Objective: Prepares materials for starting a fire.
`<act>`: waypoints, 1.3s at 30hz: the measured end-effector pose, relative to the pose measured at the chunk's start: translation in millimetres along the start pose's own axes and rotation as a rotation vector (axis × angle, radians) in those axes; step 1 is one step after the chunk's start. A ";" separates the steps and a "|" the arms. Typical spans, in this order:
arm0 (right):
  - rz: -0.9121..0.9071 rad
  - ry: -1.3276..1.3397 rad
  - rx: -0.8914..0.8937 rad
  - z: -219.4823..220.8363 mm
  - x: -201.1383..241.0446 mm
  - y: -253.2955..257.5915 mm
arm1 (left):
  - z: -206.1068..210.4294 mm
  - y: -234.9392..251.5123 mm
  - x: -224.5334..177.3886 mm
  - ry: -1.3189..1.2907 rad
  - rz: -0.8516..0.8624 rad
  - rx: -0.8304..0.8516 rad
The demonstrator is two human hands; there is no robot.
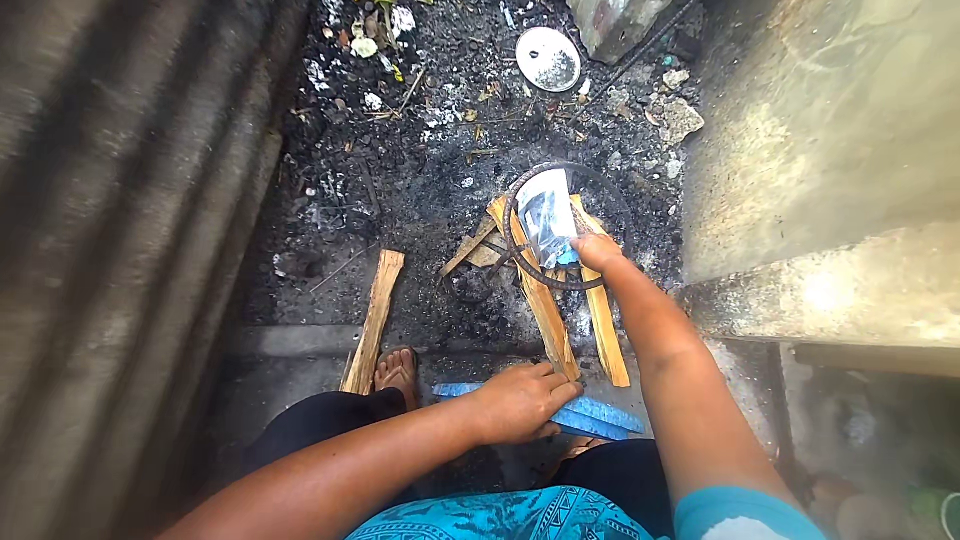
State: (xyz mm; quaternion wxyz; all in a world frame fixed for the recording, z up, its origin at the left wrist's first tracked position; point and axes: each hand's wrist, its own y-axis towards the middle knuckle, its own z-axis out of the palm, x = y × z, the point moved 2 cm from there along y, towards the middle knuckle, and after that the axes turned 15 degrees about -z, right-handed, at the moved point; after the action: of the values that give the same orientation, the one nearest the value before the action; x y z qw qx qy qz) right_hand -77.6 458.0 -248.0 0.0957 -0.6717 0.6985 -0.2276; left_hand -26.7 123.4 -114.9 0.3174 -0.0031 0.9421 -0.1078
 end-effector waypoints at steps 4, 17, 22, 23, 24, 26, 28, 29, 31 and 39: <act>0.010 0.001 -0.019 2.2 -2.6 -0.3 | 0.8 1.4 -0.6 0.002 0.001 0.008; 0.055 -0.020 0.012 -1.6 3.0 -11.7 | 4.1 -0.2 -8.5 0.011 0.023 0.006; 0.093 -0.015 0.008 -18.4 14.7 -30.1 | 6.5 -2.4 -11.2 0.006 0.026 0.012; 0.084 -0.021 -0.021 -20.7 16.8 -35.6 | 6.2 -2.9 -11.5 0.006 0.023 0.017; 0.067 -0.027 -0.063 -20.1 16.4 -40.4 | 6.4 -3.5 -11.9 0.010 0.022 0.023; 0.029 -0.015 -0.164 -12.8 9.0 -48.6 | 8.2 -5.1 -14.3 0.015 0.019 0.044; 0.032 0.016 -0.248 -12.9 1.0 -57.3 | 9.6 -5.3 -17.4 0.021 0.023 0.050; 0.041 0.032 -0.299 -15.1 -1.0 -62.6 | 10.1 -5.3 -18.8 0.022 0.021 0.049; 0.067 0.058 -0.403 -21.6 0.6 -76.1 | 10.2 -4.4 -21.9 0.010 -0.014 0.067; -0.016 0.290 -0.624 -11.0 69.2 -194.2 | -9.1 4.1 -16.4 -0.064 -0.343 0.115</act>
State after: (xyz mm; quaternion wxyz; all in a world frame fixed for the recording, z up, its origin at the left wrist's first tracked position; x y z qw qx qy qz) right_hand 85.8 393.2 -139.7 -0.2164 -0.6346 0.7356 -0.0970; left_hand -18.9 130.5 -98.9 0.3239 -0.1491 0.9094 -0.2141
